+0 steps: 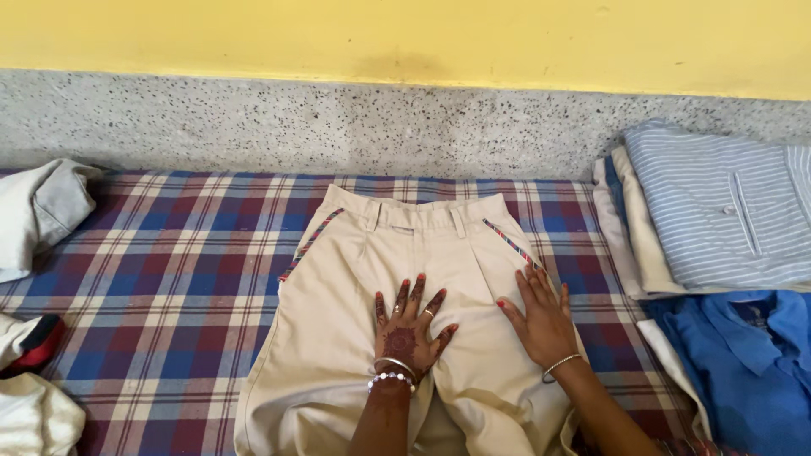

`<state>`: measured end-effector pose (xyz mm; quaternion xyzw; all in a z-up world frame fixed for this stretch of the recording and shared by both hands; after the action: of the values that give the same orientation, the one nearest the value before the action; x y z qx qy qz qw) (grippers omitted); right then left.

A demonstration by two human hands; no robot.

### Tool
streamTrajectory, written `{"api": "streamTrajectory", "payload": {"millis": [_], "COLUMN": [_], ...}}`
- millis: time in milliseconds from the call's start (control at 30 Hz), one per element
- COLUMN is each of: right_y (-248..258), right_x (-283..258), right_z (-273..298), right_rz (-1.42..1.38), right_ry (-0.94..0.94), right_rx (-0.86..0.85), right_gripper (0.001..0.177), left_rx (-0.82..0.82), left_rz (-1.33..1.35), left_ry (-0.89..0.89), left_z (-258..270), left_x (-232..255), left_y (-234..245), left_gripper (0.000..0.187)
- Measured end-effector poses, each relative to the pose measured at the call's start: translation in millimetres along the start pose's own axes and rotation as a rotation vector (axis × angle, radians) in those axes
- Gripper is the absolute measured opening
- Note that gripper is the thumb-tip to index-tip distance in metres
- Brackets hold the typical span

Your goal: The person folds a striped shirt and then a pair of beige trousers on a plaid bedsheet. They smooth the garments, fold the trousers in half, and complete the fold by hand.

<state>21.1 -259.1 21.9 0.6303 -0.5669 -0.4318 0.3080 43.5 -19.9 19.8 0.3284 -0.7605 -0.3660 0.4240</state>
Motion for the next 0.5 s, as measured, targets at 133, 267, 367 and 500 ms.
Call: {"api": "streamTrajectory", "payload": {"millis": [133,267,367,500], "right_y": [14,3,-19,-45], "right_x": [-32,-69,-96,-128], "right_z": [-20,-51,-80,-121], "right_rz": [-0.291,-0.46,-0.618,-0.588], "right_ry": [0.053,0.004,-0.059,0.019], "right_rx": [0.163,0.097,0.078,0.165], "right_gripper": [0.036,0.017,0.014,0.011], "left_rx": [-0.196,0.084,0.127,0.094], "left_rz": [0.055,0.041,-0.048,-0.091], "left_ry": [0.09,0.043,0.089,0.161], "left_z": [-19,-60,-88,-120], "left_x": [-11,-36,-64,-97], "left_y": [4,23,23,8], "left_gripper": [0.064,0.06,0.053,0.041]}}
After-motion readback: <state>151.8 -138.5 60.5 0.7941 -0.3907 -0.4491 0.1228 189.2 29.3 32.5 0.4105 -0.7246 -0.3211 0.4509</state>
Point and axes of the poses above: each hand's wrist, its own z-axis away from the middle knuckle, its own y-axis out of the back of the hand, x = y × z, the point moved 5 cm from there along -z, towards the middle knuckle, and after that the axes turned 13 degrees about x, right-handed, at the moved point
